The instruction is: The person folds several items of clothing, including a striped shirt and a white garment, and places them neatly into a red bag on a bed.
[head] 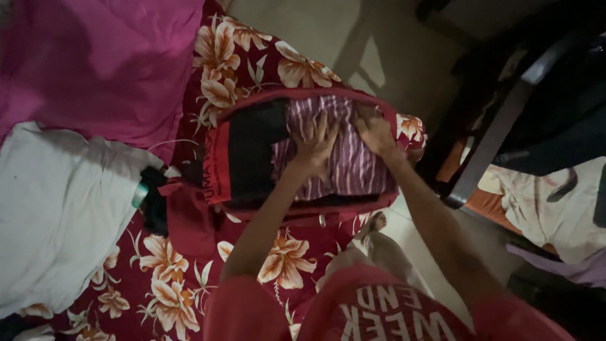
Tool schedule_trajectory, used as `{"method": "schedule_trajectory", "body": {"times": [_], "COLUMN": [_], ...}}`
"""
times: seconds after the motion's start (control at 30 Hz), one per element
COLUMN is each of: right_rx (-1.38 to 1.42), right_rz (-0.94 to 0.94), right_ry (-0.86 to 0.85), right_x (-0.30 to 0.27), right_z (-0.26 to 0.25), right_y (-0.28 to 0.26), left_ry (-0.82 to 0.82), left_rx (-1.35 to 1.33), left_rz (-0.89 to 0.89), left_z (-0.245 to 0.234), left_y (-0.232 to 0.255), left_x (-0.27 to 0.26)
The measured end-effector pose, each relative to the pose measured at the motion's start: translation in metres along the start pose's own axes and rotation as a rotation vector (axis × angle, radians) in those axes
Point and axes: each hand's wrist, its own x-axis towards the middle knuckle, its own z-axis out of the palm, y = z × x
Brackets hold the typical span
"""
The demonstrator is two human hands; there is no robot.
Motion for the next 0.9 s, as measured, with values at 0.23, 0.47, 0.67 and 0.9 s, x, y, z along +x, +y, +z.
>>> {"method": "schedule_trajectory", "body": {"times": [0.23, 0.47, 0.67, 0.9], "right_rx": [0.154, 0.421, 0.252, 0.169], "right_rz": [0.366, 0.399, 0.116, 0.219], "right_ry": [0.122, 0.234, -0.185, -0.324], "right_x": [0.036, -0.044, -0.087, -0.086], "right_z": [0.031, -0.083, -0.119, -0.094], "right_y": [0.002, -0.097, -0.122, -0.121], "left_ry": [0.205, 0.551, 0.21, 0.512], "left_rx": [0.026, -0.134, -0.131, 0.173], "left_rz": [0.025, 0.343, 0.301, 0.22], "left_z": [0.008, -0.003, -0.002, 0.04], "left_y": [0.003, 0.005, -0.038, -0.029], "left_x": [-0.004, -0.086, -0.088, -0.059]}}
